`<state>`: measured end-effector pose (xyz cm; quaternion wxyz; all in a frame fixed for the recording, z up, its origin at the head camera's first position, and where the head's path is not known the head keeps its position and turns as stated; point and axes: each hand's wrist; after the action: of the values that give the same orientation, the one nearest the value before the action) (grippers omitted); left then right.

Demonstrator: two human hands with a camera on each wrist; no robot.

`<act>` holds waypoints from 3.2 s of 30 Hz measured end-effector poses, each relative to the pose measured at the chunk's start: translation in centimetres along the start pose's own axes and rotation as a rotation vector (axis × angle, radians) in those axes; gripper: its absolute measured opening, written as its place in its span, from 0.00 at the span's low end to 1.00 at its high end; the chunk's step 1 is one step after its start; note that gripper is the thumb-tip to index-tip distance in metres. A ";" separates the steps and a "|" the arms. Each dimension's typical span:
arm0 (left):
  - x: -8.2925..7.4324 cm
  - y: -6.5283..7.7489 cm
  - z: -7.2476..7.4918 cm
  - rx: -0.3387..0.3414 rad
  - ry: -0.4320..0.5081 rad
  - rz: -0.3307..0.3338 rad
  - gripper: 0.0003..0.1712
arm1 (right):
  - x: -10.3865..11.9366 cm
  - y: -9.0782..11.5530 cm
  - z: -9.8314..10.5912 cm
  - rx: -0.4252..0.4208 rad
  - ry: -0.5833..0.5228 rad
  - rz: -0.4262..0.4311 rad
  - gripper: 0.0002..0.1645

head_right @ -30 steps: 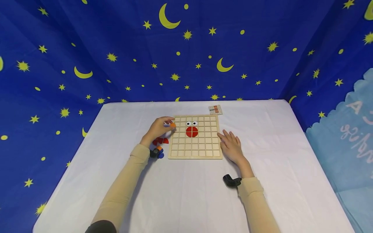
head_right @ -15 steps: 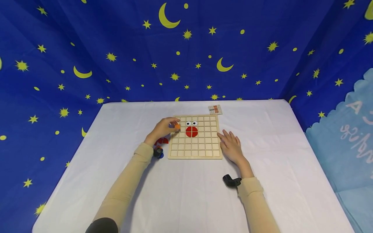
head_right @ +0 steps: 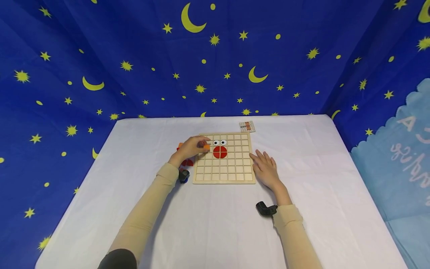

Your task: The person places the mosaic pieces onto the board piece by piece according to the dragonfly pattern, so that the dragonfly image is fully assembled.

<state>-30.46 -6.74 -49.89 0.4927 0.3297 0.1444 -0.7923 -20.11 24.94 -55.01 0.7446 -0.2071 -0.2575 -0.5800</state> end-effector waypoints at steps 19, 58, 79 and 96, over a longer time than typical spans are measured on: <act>0.1 -0.9 -0.9 0.012 -0.073 -0.037 0.25 | 0.5 0.3 -0.1 -0.028 -0.009 0.010 0.28; 5.1 4.8 4.1 -0.191 0.052 0.136 0.20 | 0.0 0.2 0.4 -0.004 -0.031 0.027 0.30; 6.7 7.2 4.6 -0.077 0.017 0.175 0.20 | 0.3 0.0 0.7 0.029 -0.008 0.003 0.30; 6.1 7.7 4.0 -0.056 -0.022 0.227 0.15 | 0.1 -0.3 0.4 0.018 -0.021 -0.015 0.31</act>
<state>-27.06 -16.76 -50.28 0.5900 0.3210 0.1228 -0.7306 -20.40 25.03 -54.57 0.7391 -0.2048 -0.2720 -0.5812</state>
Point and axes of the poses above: each hand's wrist, its own y-axis away from the middle knuckle, its own z-axis out of the back of the hand, x = y × z, and after that the axes turned 3 degrees about z, right-handed
